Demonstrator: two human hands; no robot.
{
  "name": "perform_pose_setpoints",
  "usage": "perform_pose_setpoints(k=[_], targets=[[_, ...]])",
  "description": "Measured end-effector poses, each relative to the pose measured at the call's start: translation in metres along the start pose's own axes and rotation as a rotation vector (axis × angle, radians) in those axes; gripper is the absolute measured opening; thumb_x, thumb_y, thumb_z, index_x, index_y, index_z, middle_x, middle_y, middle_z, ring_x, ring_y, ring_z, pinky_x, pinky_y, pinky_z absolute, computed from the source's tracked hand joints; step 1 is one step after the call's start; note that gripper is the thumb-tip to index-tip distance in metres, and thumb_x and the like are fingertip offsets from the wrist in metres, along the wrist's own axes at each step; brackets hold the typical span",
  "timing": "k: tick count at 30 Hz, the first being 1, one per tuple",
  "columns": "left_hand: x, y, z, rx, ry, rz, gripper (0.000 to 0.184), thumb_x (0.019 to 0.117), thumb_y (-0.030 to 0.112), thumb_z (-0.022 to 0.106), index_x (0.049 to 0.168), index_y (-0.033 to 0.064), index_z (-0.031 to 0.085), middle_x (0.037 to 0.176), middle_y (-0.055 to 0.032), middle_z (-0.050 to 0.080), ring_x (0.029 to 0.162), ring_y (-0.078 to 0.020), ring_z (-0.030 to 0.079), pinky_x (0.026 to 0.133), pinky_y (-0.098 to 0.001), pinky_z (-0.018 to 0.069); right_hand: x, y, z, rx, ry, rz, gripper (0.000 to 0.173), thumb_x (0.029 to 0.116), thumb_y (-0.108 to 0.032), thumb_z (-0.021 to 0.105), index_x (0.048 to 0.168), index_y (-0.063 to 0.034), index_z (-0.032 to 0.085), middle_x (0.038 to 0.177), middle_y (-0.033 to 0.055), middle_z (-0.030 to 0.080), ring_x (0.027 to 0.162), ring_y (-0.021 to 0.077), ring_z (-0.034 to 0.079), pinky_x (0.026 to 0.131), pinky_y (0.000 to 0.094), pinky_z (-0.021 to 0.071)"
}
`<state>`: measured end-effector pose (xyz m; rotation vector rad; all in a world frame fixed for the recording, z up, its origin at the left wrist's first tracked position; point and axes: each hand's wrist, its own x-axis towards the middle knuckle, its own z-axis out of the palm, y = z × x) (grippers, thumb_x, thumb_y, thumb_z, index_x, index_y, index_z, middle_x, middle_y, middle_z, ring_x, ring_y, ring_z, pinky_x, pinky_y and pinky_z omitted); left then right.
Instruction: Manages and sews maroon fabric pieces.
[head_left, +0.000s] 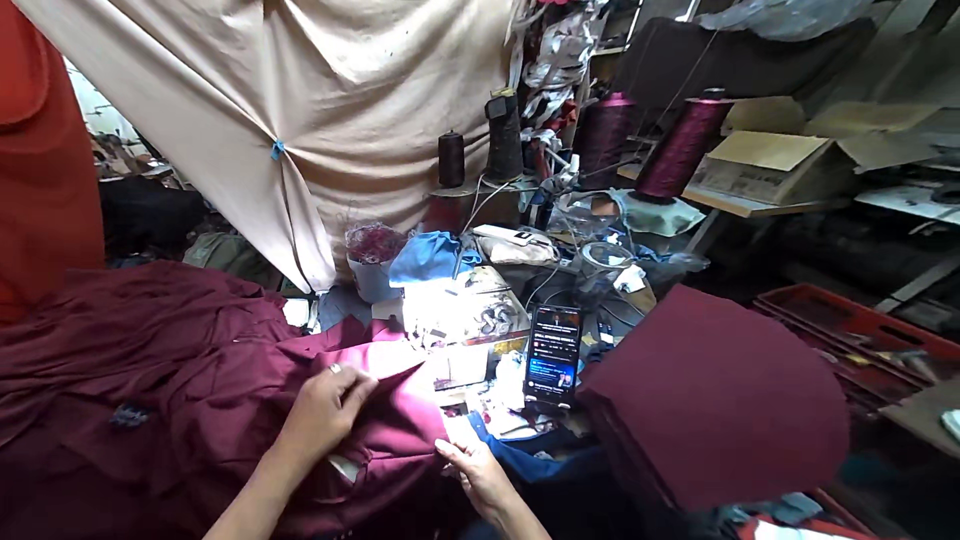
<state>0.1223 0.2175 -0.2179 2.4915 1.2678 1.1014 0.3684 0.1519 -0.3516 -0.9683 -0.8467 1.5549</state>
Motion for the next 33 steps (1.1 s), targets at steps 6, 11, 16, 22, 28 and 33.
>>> perform_pose_setpoints(k=[6,11,16,22,28,33], targets=[[-0.070,0.038,0.061,0.113,0.009,0.236,0.022,0.0976,0.029,0.064,0.091,0.0125,0.077,0.081,-0.0056,0.071,0.065,-0.0168,0.069,0.053,-0.0337,0.0577,-0.006,0.008,-0.008,-0.092,-0.036,0.049,0.010,0.0936,-0.014,0.072,0.091,-0.0047,0.074,0.083,0.0006,0.074,0.074,0.0060,0.067,0.069,0.0256,0.0551],[-0.081,0.042,0.087,0.124,0.007,0.166,0.019,0.0946,0.023,0.066,0.089,0.0097,0.078,0.078,-0.0072,0.071,0.062,-0.0179,0.069,0.053,-0.0324,0.0570,-0.006,0.012,-0.004,-0.101,-0.016,0.058,0.012,0.0928,-0.013,0.072,0.083,-0.0074,0.074,0.071,-0.0042,0.068,0.060,0.0010,0.058,0.060,0.0210,0.0498],[-0.049,0.035,0.101,0.214,0.063,0.113,0.015,0.0893,0.018,0.067,0.085,0.0087,0.078,0.074,-0.0076,0.069,0.061,-0.0203,0.070,0.052,-0.0367,0.0585,0.020,0.001,0.002,-0.122,0.053,-0.020,0.012,0.0923,-0.013,0.073,0.083,-0.0058,0.071,0.074,-0.0007,0.069,0.066,0.0057,0.064,0.064,0.0245,0.0544],[-0.003,0.034,0.109,0.231,0.096,0.048,0.013,0.0878,0.012,0.068,0.084,0.0035,0.077,0.076,-0.0109,0.073,0.071,-0.0271,0.074,0.063,-0.0449,0.0615,0.049,-0.027,0.019,-0.103,0.168,-0.051,0.013,0.0916,-0.007,0.072,0.080,-0.0058,0.068,0.066,-0.0033,0.063,0.054,0.0015,0.054,0.053,0.0186,0.0461],[0.011,0.039,0.117,0.269,0.037,-0.046,0.020,0.0898,0.014,0.068,0.077,0.0011,0.075,0.069,-0.0141,0.070,0.065,-0.0321,0.073,0.058,-0.0498,0.0589,0.053,-0.029,0.024,-0.051,0.223,-0.079,0.011,0.0913,0.002,0.067,0.082,-0.0041,0.064,0.064,-0.0016,0.061,0.052,0.0029,0.053,0.051,0.0186,0.0467],[0.050,0.040,0.111,0.206,-0.136,-0.290,0.031,0.0989,0.024,0.060,0.107,-0.0014,0.076,0.104,-0.0217,0.075,0.101,-0.0386,0.073,0.088,-0.0551,0.0571,0.064,-0.042,0.026,-0.130,0.251,-0.092,0.007,0.0941,-0.003,0.068,0.088,-0.0017,0.069,0.071,-0.0019,0.064,0.059,0.0016,0.055,0.057,0.0196,0.0480]])
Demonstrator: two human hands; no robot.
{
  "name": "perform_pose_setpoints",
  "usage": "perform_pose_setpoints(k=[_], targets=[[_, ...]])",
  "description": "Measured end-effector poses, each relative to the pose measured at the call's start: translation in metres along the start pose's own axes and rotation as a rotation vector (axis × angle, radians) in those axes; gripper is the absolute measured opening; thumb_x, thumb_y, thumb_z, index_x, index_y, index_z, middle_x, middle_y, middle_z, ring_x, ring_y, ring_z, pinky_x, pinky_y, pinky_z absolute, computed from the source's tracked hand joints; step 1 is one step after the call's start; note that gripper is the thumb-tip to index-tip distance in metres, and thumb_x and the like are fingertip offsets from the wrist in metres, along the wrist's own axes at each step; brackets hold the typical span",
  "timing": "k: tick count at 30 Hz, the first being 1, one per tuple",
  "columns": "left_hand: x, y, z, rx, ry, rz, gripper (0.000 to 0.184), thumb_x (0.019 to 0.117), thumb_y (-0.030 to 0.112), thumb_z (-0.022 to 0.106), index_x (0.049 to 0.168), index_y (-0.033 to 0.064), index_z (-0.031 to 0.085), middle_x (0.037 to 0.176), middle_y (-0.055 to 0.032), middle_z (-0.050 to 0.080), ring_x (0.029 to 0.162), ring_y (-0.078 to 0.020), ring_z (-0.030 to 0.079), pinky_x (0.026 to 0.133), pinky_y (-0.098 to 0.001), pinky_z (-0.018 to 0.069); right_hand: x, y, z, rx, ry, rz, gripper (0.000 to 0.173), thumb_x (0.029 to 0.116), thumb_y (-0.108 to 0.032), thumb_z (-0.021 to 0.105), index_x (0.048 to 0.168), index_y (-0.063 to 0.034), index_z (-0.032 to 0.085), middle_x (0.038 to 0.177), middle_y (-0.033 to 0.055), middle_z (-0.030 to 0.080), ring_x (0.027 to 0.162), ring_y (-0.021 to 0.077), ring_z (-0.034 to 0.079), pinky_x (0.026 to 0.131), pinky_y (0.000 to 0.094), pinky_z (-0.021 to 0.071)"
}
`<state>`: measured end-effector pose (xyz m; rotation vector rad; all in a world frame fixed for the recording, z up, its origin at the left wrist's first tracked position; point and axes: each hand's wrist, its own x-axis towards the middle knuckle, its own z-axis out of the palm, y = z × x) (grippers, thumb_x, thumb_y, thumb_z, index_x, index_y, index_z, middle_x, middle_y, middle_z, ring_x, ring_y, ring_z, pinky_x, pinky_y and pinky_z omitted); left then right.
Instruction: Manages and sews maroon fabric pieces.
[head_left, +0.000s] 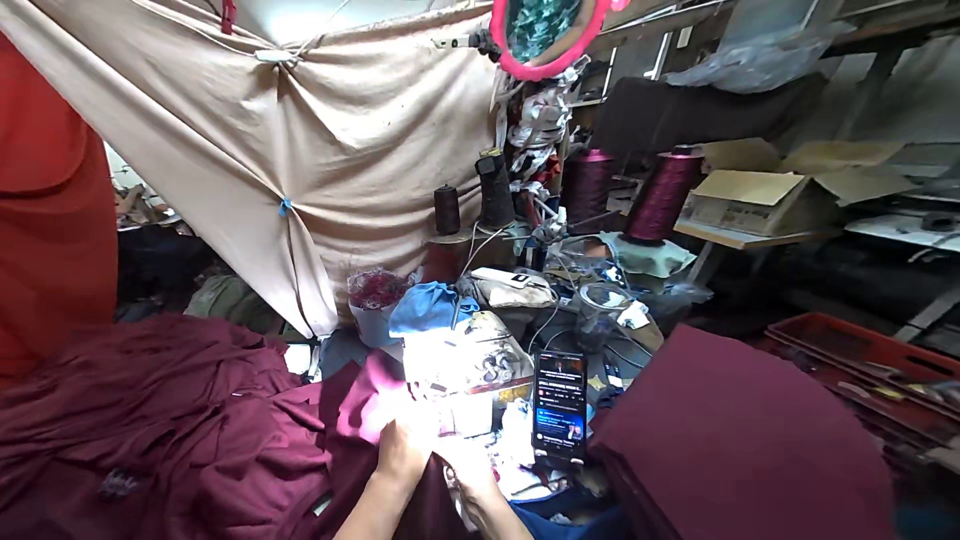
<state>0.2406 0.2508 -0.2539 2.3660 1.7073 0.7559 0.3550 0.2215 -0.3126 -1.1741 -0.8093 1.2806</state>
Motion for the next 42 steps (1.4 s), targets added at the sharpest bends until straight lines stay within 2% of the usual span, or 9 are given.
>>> perform_pose_setpoints(k=[3,7,10,20,25,29,33,36,42], targets=[[0.025,0.002,-0.016,0.042,-0.207,-0.122,0.043,0.1008,0.036,0.057,0.116,-0.0018,0.071,0.115,-0.0231,0.070,0.114,-0.0381,0.066,0.099,-0.0538,0.0511,0.006,-0.005,0.003,-0.027,0.006,0.019,0.012,0.0937,-0.010,0.072,0.084,-0.0031,0.068,0.067,-0.0012,0.061,0.054,0.0030,0.052,0.052,0.0216,0.0457],[0.030,-0.028,-0.050,-0.126,-0.294,-0.003,0.041,0.0967,0.041,0.063,0.104,0.0025,0.076,0.109,-0.0171,0.073,0.110,-0.0311,0.067,0.100,-0.0520,0.0496,0.001,-0.003,-0.004,-0.102,-0.060,-0.014,0.015,0.0932,-0.012,0.073,0.081,-0.0035,0.071,0.065,-0.0038,0.060,0.056,0.0015,0.051,0.056,0.0211,0.0450],[0.011,-0.039,-0.057,-0.272,-0.155,0.117,0.027,0.0931,0.028,0.068,0.100,0.0037,0.077,0.098,-0.0116,0.075,0.095,-0.0231,0.071,0.090,-0.0449,0.0556,-0.009,0.004,-0.011,-0.093,-0.100,-0.034,0.016,0.0889,-0.010,0.077,0.076,-0.0048,0.069,0.061,-0.0051,0.059,0.053,0.0006,0.051,0.054,0.0205,0.0454],[-0.051,-0.016,0.017,0.000,0.223,0.203,0.020,0.0880,0.018,0.071,0.077,0.0018,0.075,0.071,-0.0119,0.072,0.069,-0.0287,0.074,0.063,-0.0485,0.0600,-0.023,0.024,-0.018,-0.136,-0.139,-0.047,0.015,0.0901,-0.007,0.070,0.075,-0.0067,0.071,0.063,-0.0069,0.061,0.057,-0.0007,0.053,0.057,0.0202,0.0456],[-0.008,0.009,-0.002,0.006,0.017,-0.070,0.031,0.0987,0.025,0.061,0.101,-0.0015,0.076,0.097,-0.0206,0.075,0.095,-0.0378,0.073,0.083,-0.0552,0.0572,-0.005,-0.001,-0.003,-0.108,-0.027,-0.036,0.013,0.0920,-0.001,0.068,0.079,-0.0030,0.068,0.064,-0.0036,0.059,0.055,0.0013,0.052,0.054,0.0203,0.0454],[0.026,0.015,-0.010,-0.030,-0.148,-0.283,0.040,0.0998,0.033,0.061,0.117,-0.0021,0.069,0.116,-0.0219,0.070,0.113,-0.0361,0.067,0.098,-0.0531,0.0517,0.007,-0.009,0.005,-0.098,0.001,-0.040,0.022,0.0943,-0.006,0.070,0.113,0.0051,0.065,0.084,0.0045,0.066,0.067,0.0051,0.058,0.061,0.0231,0.0506],[0.015,-0.002,-0.023,-0.052,-0.197,-0.142,0.044,0.0935,0.039,0.068,0.117,0.0025,0.073,0.119,-0.0197,0.070,0.116,-0.0354,0.065,0.099,-0.0557,0.0502,-0.001,-0.006,-0.002,-0.153,-0.034,-0.019,0.015,0.0937,-0.012,0.073,0.083,-0.0019,0.070,0.066,-0.0009,0.061,0.055,0.0045,0.053,0.054,0.0242,0.0460],[-0.014,-0.018,-0.050,0.083,-0.360,-0.132,0.048,0.0958,0.044,0.067,0.126,0.0072,0.070,0.127,-0.0180,0.068,0.121,-0.0367,0.063,0.099,-0.0588,0.0488,-0.028,0.004,-0.019,-0.226,-0.077,-0.055,0.018,0.0952,-0.016,0.071,0.088,0.0004,0.074,0.073,0.0043,0.068,0.060,0.0096,0.063,0.058,0.0292,0.0548],[-0.082,-0.086,-0.021,-0.063,0.106,0.204,0.025,0.0881,0.028,0.072,0.095,0.0048,0.079,0.094,-0.0105,0.076,0.094,-0.0320,0.072,0.085,-0.0512,0.0577,-0.061,0.028,-0.038,-0.201,-0.088,-0.117,0.013,0.0918,-0.011,0.073,0.083,-0.0009,0.074,0.071,0.0023,0.070,0.064,0.0073,0.066,0.063,0.0262,0.0578]])
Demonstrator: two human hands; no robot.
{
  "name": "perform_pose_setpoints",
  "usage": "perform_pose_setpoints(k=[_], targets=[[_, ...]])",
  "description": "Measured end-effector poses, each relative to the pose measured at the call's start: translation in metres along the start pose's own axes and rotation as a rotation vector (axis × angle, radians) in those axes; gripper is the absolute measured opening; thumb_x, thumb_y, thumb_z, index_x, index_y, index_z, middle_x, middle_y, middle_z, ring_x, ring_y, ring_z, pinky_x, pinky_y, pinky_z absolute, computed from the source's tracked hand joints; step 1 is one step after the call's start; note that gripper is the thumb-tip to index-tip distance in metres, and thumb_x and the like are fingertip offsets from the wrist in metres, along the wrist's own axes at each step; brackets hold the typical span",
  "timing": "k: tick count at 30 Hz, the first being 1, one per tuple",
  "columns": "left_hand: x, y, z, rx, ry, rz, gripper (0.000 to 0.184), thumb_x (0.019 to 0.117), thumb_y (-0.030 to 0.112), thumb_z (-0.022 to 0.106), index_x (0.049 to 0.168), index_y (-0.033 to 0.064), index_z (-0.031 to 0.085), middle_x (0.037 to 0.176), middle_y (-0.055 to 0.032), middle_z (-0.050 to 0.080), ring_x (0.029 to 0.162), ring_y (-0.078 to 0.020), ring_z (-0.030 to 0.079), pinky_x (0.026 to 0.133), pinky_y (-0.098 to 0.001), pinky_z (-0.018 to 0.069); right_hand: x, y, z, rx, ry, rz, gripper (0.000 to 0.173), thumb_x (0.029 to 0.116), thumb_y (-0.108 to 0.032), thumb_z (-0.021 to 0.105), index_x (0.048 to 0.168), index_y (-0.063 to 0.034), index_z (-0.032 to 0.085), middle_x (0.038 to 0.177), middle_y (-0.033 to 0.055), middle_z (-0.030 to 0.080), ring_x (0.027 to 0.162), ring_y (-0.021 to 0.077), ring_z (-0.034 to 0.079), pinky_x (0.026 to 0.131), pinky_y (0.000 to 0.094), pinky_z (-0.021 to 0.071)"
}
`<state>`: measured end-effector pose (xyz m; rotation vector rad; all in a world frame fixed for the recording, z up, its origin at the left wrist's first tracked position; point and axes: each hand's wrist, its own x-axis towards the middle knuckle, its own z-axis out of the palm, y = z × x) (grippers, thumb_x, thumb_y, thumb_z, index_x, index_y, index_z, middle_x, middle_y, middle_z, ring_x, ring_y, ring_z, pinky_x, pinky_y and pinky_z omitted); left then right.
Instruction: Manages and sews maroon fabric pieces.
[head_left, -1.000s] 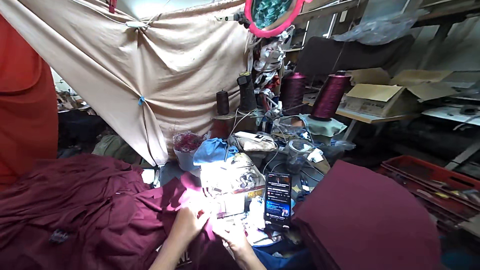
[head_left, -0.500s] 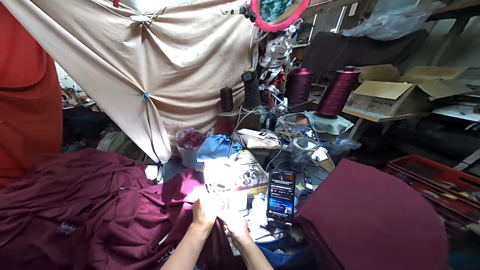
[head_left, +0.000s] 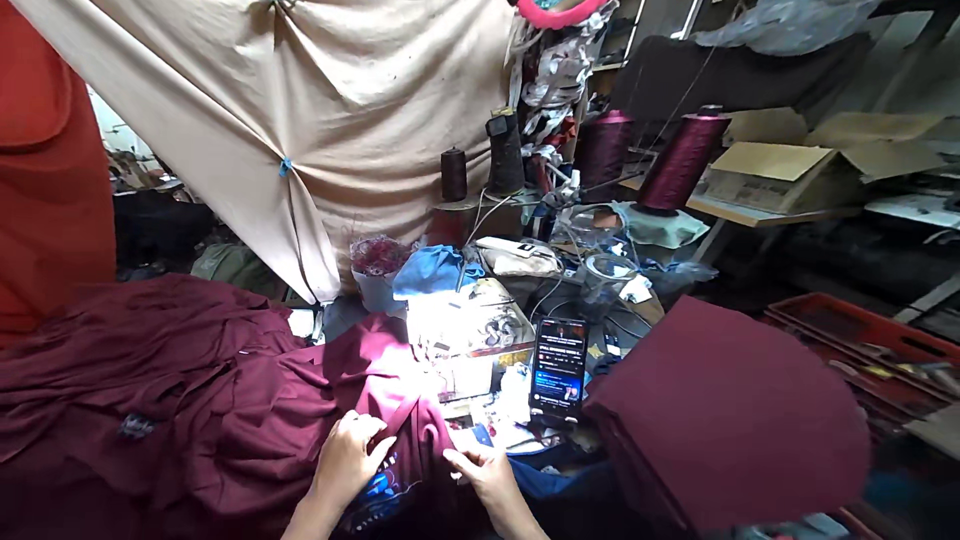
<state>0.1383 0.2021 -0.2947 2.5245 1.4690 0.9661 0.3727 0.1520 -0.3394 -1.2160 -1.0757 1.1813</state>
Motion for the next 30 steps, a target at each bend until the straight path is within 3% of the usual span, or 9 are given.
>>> perform_pose_setpoints(k=[3,5,10,16,23,27,30], targets=[[-0.017,0.016,0.016,-0.145,0.197,0.109,0.013,0.0901,0.026,0.070,0.093,0.0172,0.080,0.092,0.0025,0.077,0.091,-0.0147,0.071,0.086,-0.0377,0.0569,-0.004,-0.002,0.002,0.028,-0.011,-0.005,0.012,0.0911,-0.010,0.073,0.082,-0.0022,0.074,0.069,-0.0008,0.068,0.061,0.0028,0.061,0.061,0.0212,0.0529],[-0.020,0.028,0.025,-0.150,0.245,0.163,0.013,0.0928,0.026,0.068,0.092,0.0213,0.080,0.092,0.0055,0.076,0.091,-0.0105,0.069,0.086,-0.0322,0.0552,-0.005,-0.007,0.004,0.074,-0.029,0.014,0.011,0.0913,-0.010,0.073,0.083,-0.0023,0.074,0.069,-0.0009,0.068,0.061,0.0029,0.061,0.061,0.0208,0.0525],[-0.018,0.032,0.044,-0.141,0.268,0.215,0.017,0.0947,0.034,0.068,0.092,0.0233,0.081,0.089,0.0055,0.074,0.090,-0.0104,0.066,0.083,-0.0295,0.0519,-0.006,-0.009,0.008,0.169,-0.034,0.067,0.012,0.0934,-0.006,0.071,0.084,0.0000,0.071,0.071,0.0028,0.070,0.062,0.0075,0.064,0.061,0.0236,0.0550],[-0.021,0.032,0.050,-0.267,0.268,0.298,0.009,0.0930,0.022,0.071,0.094,0.0190,0.080,0.091,0.0031,0.073,0.093,-0.0095,0.064,0.087,-0.0256,0.0506,-0.010,-0.012,0.010,0.179,-0.045,0.082,0.011,0.0935,-0.001,0.066,0.084,0.0003,0.072,0.074,0.0026,0.073,0.065,0.0069,0.067,0.064,0.0230,0.0568],[-0.023,0.032,0.053,-0.253,0.266,0.329,0.008,0.0909,0.020,0.072,0.091,0.0175,0.080,0.088,0.0022,0.072,0.091,-0.0100,0.064,0.086,-0.0244,0.0503,-0.013,-0.012,0.013,0.221,-0.036,0.075,0.011,0.0909,0.004,0.064,0.084,0.0013,0.072,0.074,0.0038,0.073,0.067,0.0086,0.069,0.068,0.0246,0.0591],[-0.024,0.033,0.055,-0.254,0.279,0.353,0.009,0.0925,0.018,0.071,0.093,0.0169,0.079,0.087,0.0013,0.071,0.090,-0.0107,0.063,0.085,-0.0241,0.0500,-0.012,-0.008,0.013,0.201,-0.039,0.039,0.012,0.0931,-0.009,0.071,0.086,-0.0001,0.074,0.076,0.0044,0.073,0.073,0.0094,0.070,0.074,0.0264,0.0590],[-0.026,0.031,0.058,-0.257,0.316,0.367,0.009,0.0932,0.024,0.072,0.095,0.0176,0.078,0.092,0.0017,0.072,0.095,-0.0111,0.064,0.090,-0.0259,0.0496,-0.009,-0.009,0.014,0.147,-0.001,0.007,0.018,0.0930,-0.012,0.073,0.078,-0.0017,0.072,0.070,0.0030,0.069,0.067,0.0076,0.065,0.069,0.0250,0.0560]])
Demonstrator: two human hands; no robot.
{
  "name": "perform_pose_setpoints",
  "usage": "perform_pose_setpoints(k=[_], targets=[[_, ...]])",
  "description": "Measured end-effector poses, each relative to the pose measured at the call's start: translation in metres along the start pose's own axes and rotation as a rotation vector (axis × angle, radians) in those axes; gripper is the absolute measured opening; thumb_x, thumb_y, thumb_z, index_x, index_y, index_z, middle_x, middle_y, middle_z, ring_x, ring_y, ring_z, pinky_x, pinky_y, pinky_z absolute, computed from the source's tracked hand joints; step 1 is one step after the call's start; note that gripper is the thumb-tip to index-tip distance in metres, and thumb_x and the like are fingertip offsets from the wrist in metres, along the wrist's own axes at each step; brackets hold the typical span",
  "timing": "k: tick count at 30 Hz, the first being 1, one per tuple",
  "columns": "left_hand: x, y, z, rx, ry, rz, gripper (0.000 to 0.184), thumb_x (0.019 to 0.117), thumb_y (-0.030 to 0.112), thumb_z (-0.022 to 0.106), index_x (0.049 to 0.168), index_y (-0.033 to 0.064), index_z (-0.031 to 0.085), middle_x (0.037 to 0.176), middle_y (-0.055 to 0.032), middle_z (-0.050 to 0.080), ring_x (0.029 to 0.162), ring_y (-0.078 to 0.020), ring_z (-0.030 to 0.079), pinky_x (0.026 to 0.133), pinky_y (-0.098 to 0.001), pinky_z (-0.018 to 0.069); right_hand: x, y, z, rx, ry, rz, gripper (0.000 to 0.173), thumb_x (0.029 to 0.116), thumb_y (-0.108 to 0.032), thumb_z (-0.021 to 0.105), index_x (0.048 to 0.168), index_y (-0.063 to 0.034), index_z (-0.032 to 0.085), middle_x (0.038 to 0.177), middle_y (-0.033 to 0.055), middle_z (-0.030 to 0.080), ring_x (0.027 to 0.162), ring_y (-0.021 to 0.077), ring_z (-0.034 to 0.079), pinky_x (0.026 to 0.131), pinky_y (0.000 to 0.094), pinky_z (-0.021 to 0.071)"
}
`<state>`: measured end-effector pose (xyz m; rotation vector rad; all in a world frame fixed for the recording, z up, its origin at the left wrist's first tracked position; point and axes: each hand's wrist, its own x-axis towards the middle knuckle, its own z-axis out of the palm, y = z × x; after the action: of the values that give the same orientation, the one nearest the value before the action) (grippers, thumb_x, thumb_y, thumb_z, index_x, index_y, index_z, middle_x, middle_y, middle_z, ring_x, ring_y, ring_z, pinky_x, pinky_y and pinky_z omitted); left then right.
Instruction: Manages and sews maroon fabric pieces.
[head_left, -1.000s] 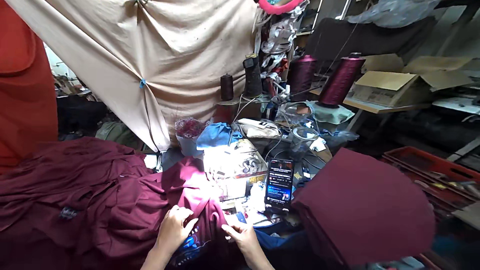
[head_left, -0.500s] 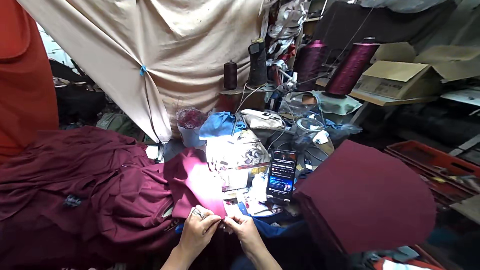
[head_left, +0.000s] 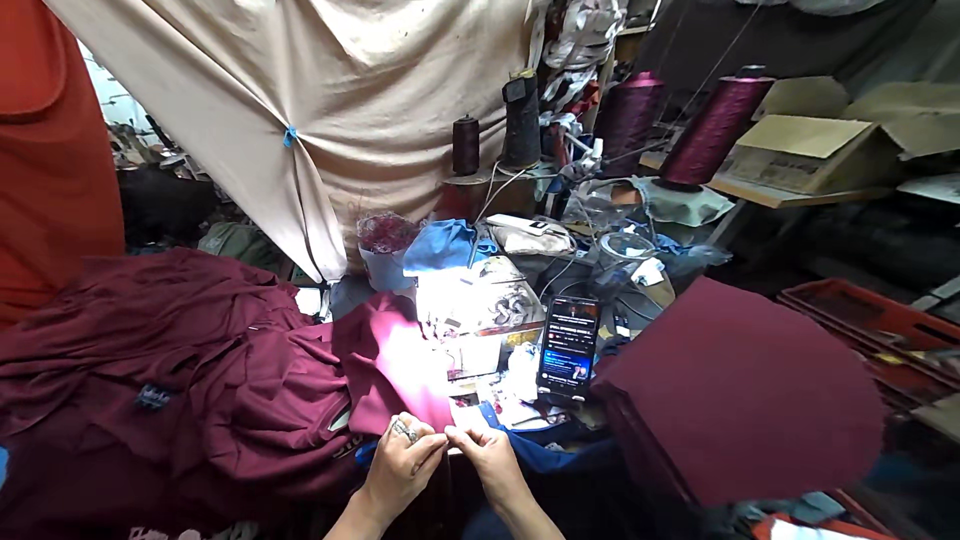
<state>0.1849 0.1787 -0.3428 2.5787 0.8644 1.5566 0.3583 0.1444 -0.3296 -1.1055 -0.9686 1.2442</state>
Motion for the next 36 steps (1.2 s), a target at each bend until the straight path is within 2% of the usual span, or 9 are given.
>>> perform_pose_setpoints(k=[4,8,10,13,15,24,29,33,36], targets=[[0.010,-0.005,-0.002,0.370,-0.067,0.011,0.051,0.0783,0.063,0.074,0.113,0.0264,0.068,0.125,-0.0058,0.069,0.119,-0.0270,0.061,0.104,-0.0471,0.0455,0.001,-0.005,0.004,-0.090,0.019,-0.062,0.016,0.0914,-0.008,0.071,0.077,-0.0021,0.069,0.069,0.0026,0.068,0.066,0.0080,0.066,0.067,0.0256,0.0568],[0.030,-0.018,0.006,0.521,-0.165,0.028,0.065,0.0596,0.018,0.081,0.124,0.0241,0.073,0.122,-0.0150,0.071,0.118,-0.0411,0.064,0.104,-0.0671,0.0421,0.005,0.016,0.002,-0.241,0.023,-0.094,0.018,0.0900,-0.008,0.069,0.073,-0.0031,0.068,0.065,0.0004,0.068,0.061,0.0063,0.067,0.064,0.0254,0.0585],[0.045,-0.017,0.010,0.568,-0.235,-0.021,0.069,0.0663,0.002,0.077,0.131,0.0232,0.071,0.127,-0.0111,0.071,0.122,-0.0375,0.064,0.106,-0.0703,0.0381,0.006,0.023,0.002,-0.251,0.028,-0.087,0.018,0.0903,-0.008,0.068,0.073,-0.0028,0.067,0.064,-0.0001,0.066,0.060,0.0061,0.065,0.064,0.0253,0.0576],[0.057,-0.015,0.014,0.608,-0.368,-0.138,0.066,0.0808,-0.003,0.066,0.142,0.0210,0.063,0.147,-0.0044,0.060,0.140,-0.0316,0.052,0.115,-0.0705,0.0276,0.005,0.025,0.004,-0.263,0.038,-0.090,0.019,0.0910,-0.008,0.068,0.072,-0.0025,0.067,0.064,0.0000,0.066,0.060,0.0058,0.065,0.064,0.0247,0.0574],[0.057,-0.016,0.016,0.601,-0.389,-0.156,0.066,0.0819,-0.004,0.064,0.144,0.0183,0.061,0.151,-0.0042,0.057,0.143,-0.0322,0.049,0.112,-0.0694,0.0323,0.005,0.026,0.003,-0.261,0.048,-0.089,0.019,0.0908,-0.007,0.068,0.073,-0.0016,0.067,0.064,0.0008,0.067,0.060,0.0063,0.066,0.064,0.0251,0.0582],[0.058,-0.038,0.011,0.528,-0.258,-0.030,0.044,0.0873,0.001,0.062,0.128,0.0144,0.072,0.135,-0.0086,0.069,0.133,-0.0336,0.059,0.114,-0.0673,0.0351,0.065,-0.001,0.011,-0.315,0.132,-0.076,0.016,0.0938,-0.011,0.068,0.085,0.0024,0.070,0.075,0.0058,0.067,0.071,0.0111,0.064,0.072,0.0325,0.0544],[0.073,-0.046,0.009,0.451,-0.165,-0.042,0.031,0.0951,0.007,0.056,0.117,0.0131,0.077,0.130,-0.0082,0.071,0.128,-0.0306,0.063,0.110,-0.0573,0.0455,0.101,-0.022,0.020,-0.234,0.127,0.025,0.027,0.1016,-0.014,0.060,0.116,0.0082,0.064,0.085,0.0094,0.067,0.072,0.0115,0.063,0.069,0.0294,0.0555],[0.083,-0.051,0.008,0.364,-0.155,-0.104,0.030,0.0960,0.008,0.054,0.117,0.0061,0.076,0.128,-0.0141,0.071,0.126,-0.0341,0.064,0.110,-0.0563,0.0455,0.112,-0.023,0.021,-0.274,0.096,0.061,0.023,0.1045,-0.013,0.055,0.102,0.0075,0.065,0.067,0.0018,0.060,0.055,0.0059,0.055,0.056,0.0227,0.0497],[0.086,-0.052,0.008,0.354,-0.180,-0.120,0.030,0.0937,0.005,0.056,0.115,0.0081,0.077,0.129,-0.0135,0.071,0.127,-0.0333,0.063,0.109,-0.0560,0.0460,0.108,-0.026,0.020,-0.307,0.086,0.085,0.024,0.1051,-0.013,0.053,0.099,0.0072,0.065,0.067,0.0020,0.059,0.057,0.0062,0.053,0.058,0.0237,0.0487]])
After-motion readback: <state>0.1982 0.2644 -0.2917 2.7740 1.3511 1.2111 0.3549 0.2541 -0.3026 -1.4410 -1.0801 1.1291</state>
